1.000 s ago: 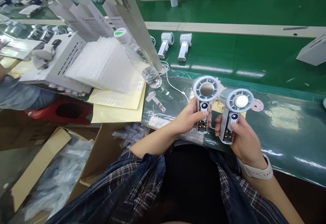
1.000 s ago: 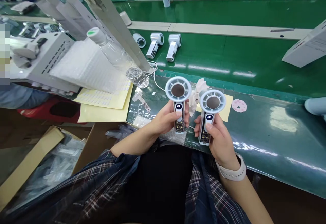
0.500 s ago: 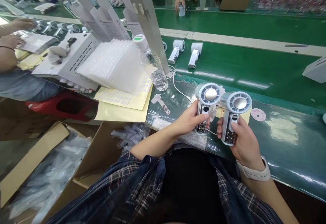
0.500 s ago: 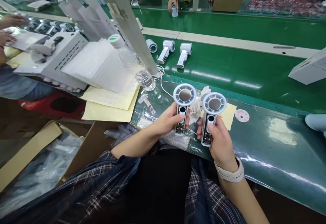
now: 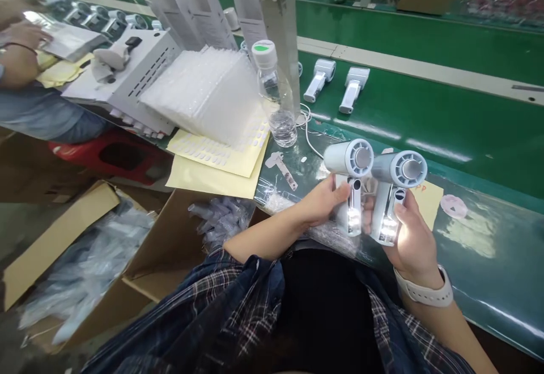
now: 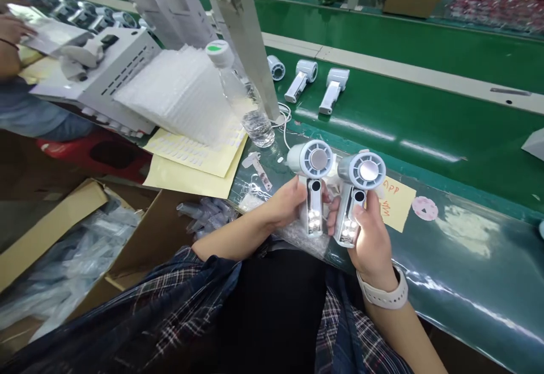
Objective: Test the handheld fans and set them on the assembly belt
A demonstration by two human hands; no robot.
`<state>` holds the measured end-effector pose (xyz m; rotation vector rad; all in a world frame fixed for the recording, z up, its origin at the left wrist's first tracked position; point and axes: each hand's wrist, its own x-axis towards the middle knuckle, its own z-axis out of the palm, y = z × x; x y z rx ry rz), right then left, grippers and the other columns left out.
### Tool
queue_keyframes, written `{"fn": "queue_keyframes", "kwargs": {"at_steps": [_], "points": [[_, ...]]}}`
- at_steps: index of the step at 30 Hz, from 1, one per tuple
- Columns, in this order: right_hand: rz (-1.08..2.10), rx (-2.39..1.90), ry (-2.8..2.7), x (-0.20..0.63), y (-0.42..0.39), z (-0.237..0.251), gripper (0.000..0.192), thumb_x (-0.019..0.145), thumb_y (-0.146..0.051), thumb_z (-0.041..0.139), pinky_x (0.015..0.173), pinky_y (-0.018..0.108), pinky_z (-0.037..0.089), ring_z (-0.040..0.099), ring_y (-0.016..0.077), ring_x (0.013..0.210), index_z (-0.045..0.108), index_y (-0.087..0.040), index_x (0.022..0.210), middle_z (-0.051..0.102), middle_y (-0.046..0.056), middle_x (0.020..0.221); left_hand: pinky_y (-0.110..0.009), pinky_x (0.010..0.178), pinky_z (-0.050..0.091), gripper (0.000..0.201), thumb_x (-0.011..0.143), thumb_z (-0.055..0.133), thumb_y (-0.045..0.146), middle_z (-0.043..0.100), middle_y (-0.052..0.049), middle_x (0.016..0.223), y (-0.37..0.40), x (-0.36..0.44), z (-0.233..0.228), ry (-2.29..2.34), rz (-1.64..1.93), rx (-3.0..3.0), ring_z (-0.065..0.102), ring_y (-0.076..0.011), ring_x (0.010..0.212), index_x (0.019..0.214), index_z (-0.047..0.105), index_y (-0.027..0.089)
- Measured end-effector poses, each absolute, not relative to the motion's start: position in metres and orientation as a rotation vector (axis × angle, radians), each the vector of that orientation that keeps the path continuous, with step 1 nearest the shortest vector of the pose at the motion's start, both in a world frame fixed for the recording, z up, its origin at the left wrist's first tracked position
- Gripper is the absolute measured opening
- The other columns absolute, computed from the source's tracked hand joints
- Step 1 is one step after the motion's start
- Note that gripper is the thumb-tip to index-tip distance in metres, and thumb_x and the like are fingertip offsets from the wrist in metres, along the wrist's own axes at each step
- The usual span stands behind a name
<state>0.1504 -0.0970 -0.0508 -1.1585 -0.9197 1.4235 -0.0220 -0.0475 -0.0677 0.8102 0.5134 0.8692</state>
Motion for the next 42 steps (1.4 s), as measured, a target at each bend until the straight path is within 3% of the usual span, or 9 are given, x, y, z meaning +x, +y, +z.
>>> {"fn": "queue_keyframes", "kwargs": {"at_steps": [5,11,14,18,21,25,30,37,42], "points": [[1.182,-1.379,-1.308,0.144,-0.092,-0.048,0.052,0.103,-0.061,0.059,0.111,0.049,0.056,0.065,0.0325,0.136,0.064,-0.030,0.144,0.075,0.010,0.132,-0.033,0.064,0.055,0.093,0.058,0.071,0.104,0.061,-0.001,0.072,-0.049,-0.032,-0.081,0.435,0.752,0.582,0.062,-0.0175,0.064,0.091,0.061,0.017],[0.496,-1.842,-1.697,0.179,-0.063,-0.055,0.045,0.102,-0.065,0.057,0.073,0.045,0.051,0.063,0.0307,0.073,0.080,-0.027,0.108,0.067,0.008,0.077,-0.043,0.091,0.061,0.089,0.059,0.071,0.104,0.072,-0.010,0.091,-0.048,-0.047,-0.089,0.340,0.781,0.527,0.074,-0.0314,0.104,0.084,0.061,0.019],[0.328,-1.738,-1.934,0.185,-0.045,-0.059,0.045,0.104,-0.055,0.051,0.078,0.055,0.051,0.065,0.0368,0.086,0.077,-0.023,0.088,0.069,0.016,0.092,-0.040,0.084,0.061,0.090,0.059,0.070,0.104,0.074,-0.013,0.091,-0.046,-0.048,-0.092,0.326,0.777,0.527,0.075,-0.0331,0.105,0.083,0.062,0.018],[0.041,-1.733,-1.777,0.191,-0.036,-0.022,0.028,0.104,-0.044,0.061,0.098,0.071,0.052,0.064,0.0498,0.124,0.082,-0.026,0.103,0.070,0.018,0.115,-0.036,0.077,0.061,0.091,0.063,0.066,0.105,0.077,-0.015,0.093,-0.049,-0.045,-0.092,0.310,0.687,0.532,0.076,-0.0276,0.091,0.080,0.065,0.016],[0.343,-1.492,-1.835,0.188,-0.031,0.023,0.016,0.102,-0.043,0.068,0.110,0.073,0.051,0.054,0.0495,0.144,0.082,-0.037,0.098,0.066,0.008,0.138,-0.035,0.076,0.062,0.088,0.070,0.060,0.105,0.073,-0.011,0.083,-0.057,-0.041,-0.087,0.318,0.605,0.528,0.076,-0.0272,0.091,0.075,0.064,0.017],[1.246,-1.149,-1.940,0.177,-0.013,0.046,0.015,0.085,-0.046,0.089,0.102,0.061,0.063,0.063,0.0452,0.135,0.083,-0.033,0.088,0.068,0.008,0.137,-0.042,0.076,0.064,0.086,0.070,0.062,0.104,0.067,-0.008,0.078,-0.067,-0.038,-0.079,0.251,0.385,0.519,0.075,-0.0302,0.092,0.073,0.064,0.018],[1.900,-1.186,-1.762,0.170,0.004,0.019,0.075,0.063,-0.038,0.102,0.079,0.043,0.071,0.075,0.0402,0.120,0.078,-0.032,0.134,0.078,0.010,0.133,-0.050,0.083,0.064,0.083,0.071,0.062,0.103,0.064,-0.006,0.076,-0.077,-0.037,-0.084,0.236,0.267,0.502,0.077,-0.0356,0.100,0.076,0.064,0.020],[1.754,-1.205,-1.984,0.147,-0.011,0.007,0.037,0.089,-0.061,0.078,0.055,0.034,0.060,0.077,0.0248,0.067,0.084,-0.028,0.104,0.084,0.005,0.091,-0.046,0.073,0.065,0.081,0.079,0.058,0.099,0.068,-0.009,0.077,-0.081,-0.036,-0.104,0.349,0.315,0.502,0.075,-0.0297,0.083,0.082,0.063,0.019],[1.072,-1.510,-2.018,0.151,0.008,0.007,0.065,0.102,-0.079,0.048,0.082,0.051,0.061,0.077,0.0335,0.090,0.082,-0.024,0.098,0.083,0.011,0.100,-0.043,0.070,0.063,0.086,0.072,0.057,0.105,0.073,-0.011,0.080,-0.073,-0.039,-0.090,0.312,0.371,0.548,0.075,-0.0288,0.080,0.071,0.062,0.019]]}}
